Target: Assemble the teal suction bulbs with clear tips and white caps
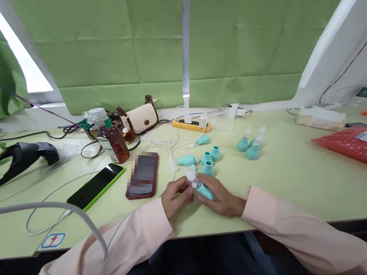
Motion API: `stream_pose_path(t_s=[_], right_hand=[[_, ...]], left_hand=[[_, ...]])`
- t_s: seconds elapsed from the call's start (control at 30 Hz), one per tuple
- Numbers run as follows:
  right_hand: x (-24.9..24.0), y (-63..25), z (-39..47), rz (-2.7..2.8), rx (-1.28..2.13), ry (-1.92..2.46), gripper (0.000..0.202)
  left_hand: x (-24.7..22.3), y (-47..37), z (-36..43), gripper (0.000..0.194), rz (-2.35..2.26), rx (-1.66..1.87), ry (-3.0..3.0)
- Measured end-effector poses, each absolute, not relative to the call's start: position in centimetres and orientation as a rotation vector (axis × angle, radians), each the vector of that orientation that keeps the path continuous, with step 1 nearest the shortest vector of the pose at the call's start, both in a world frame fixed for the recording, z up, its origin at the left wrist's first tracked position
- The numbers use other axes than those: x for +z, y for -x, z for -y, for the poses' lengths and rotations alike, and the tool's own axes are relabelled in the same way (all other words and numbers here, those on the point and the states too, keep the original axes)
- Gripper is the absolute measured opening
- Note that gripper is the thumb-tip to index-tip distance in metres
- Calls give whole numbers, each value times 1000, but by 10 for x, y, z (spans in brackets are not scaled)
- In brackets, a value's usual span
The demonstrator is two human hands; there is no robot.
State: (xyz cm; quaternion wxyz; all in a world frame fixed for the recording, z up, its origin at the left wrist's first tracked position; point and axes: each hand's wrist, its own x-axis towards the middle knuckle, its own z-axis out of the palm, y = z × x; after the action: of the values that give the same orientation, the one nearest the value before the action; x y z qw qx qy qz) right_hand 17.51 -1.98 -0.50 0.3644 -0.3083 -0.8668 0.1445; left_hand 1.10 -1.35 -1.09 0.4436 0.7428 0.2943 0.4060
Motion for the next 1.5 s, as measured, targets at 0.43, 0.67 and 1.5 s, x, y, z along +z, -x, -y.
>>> stream_pose_path(t_s=[0.43, 0.67, 1.5], right_hand=[[-9, -174, 21, 2243, 414, 952, 13], [-3, -173, 25, 2186, 452, 922, 13], [1, -169, 30, 2114, 487, 1098, 14]], left_hand=[[-6, -9, 17, 16, -914, 1209, -2111], [-8, -7, 20, 8, -850, 1228, -2337], [-5, -11, 14, 15, -714, 1587, -2389]])
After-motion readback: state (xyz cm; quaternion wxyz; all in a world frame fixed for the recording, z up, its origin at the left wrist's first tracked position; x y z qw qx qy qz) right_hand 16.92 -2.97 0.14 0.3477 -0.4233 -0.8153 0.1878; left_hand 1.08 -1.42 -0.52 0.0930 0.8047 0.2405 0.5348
